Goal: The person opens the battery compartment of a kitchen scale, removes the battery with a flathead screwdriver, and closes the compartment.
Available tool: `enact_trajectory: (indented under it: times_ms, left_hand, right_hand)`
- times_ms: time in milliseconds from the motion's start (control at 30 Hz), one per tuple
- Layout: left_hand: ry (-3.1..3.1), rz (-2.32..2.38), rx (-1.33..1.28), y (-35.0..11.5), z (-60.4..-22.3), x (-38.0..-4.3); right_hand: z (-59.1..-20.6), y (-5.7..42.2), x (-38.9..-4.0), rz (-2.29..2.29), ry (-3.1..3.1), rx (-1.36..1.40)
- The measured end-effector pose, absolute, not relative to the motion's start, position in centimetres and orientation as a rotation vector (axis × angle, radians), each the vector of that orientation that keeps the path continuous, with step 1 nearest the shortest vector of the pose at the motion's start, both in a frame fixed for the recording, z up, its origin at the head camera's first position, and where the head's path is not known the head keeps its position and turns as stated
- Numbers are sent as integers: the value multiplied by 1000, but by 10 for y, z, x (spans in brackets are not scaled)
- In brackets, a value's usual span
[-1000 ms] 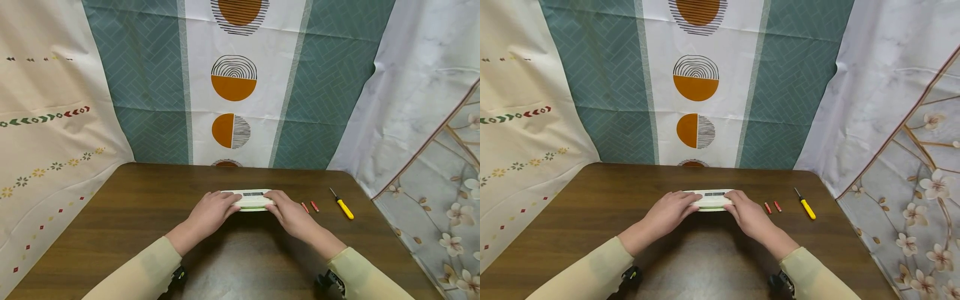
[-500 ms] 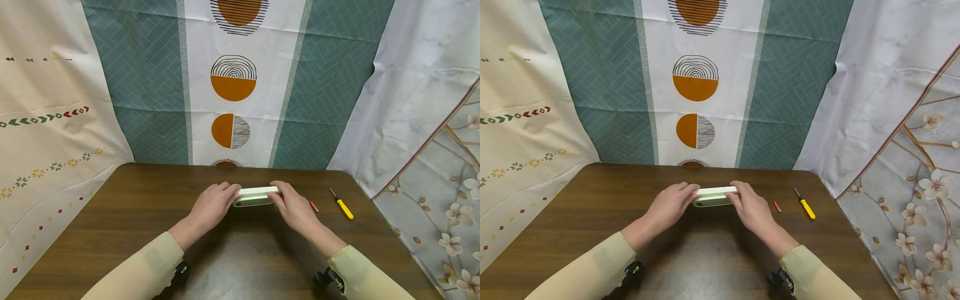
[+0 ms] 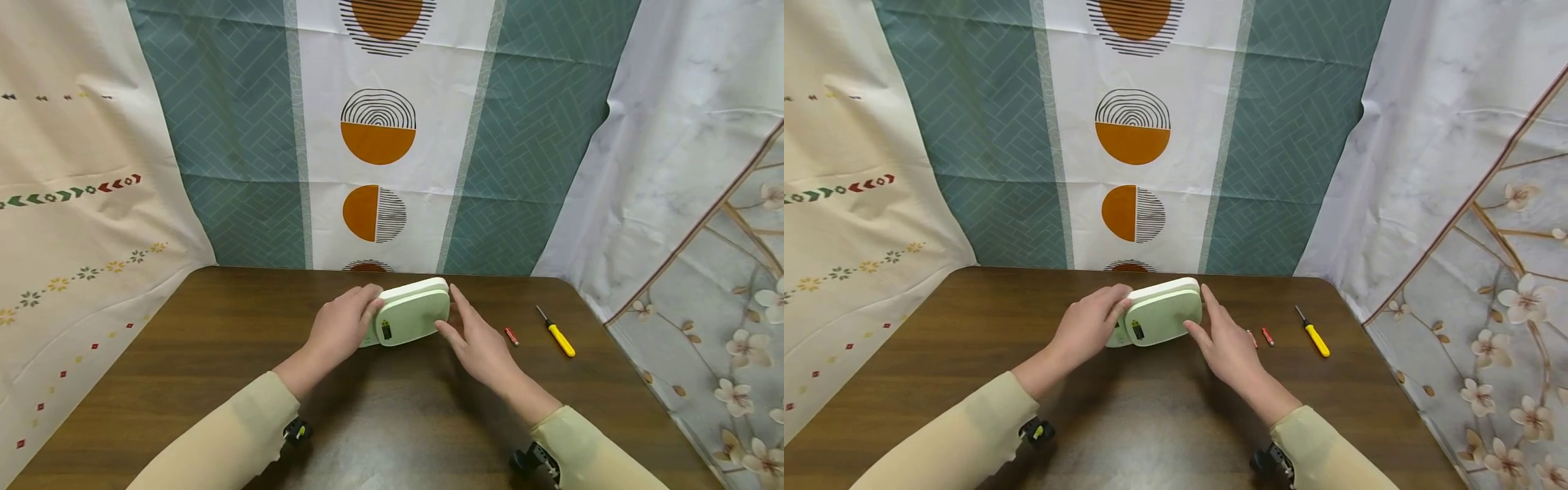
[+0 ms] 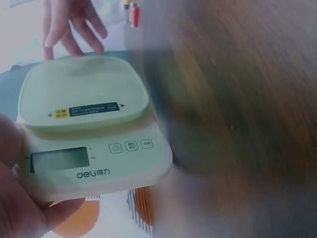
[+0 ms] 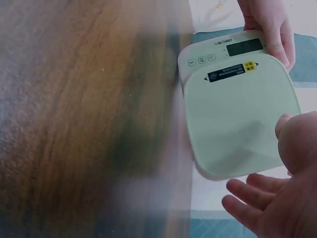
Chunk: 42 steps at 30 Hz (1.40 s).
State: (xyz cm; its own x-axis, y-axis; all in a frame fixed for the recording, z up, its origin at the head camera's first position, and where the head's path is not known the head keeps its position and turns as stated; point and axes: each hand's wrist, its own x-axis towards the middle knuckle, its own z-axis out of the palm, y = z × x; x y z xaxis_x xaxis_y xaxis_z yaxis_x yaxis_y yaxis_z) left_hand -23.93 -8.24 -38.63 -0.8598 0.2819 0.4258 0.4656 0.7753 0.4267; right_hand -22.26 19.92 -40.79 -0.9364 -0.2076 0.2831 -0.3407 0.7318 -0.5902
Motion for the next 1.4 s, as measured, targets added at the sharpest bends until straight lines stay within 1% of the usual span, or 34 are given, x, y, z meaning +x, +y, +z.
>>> enact_trajectory:
  times_ms: [267,633,833,1100,1400]
  left_hand:
    - [-2641,-1174,-411,-86,-382,-242]
    - [-2618,-1388,-279,-86,-385,-246]
    - [-2576,-1583,-227,-85,-386,-246]
    - [-2510,-1849,-190,-87,-392,-243]
    - [-2531,-1944,-211,-87,-399,-242]
  right_hand:
    - [-412,196,-220,1214,-2763,390]
    - [-420,182,-215,1889,-2606,292]
    - [-421,176,-214,2111,-2493,273]
    - [-421,171,-219,2206,-2403,234]
    - [-419,174,-219,2094,-2499,184]
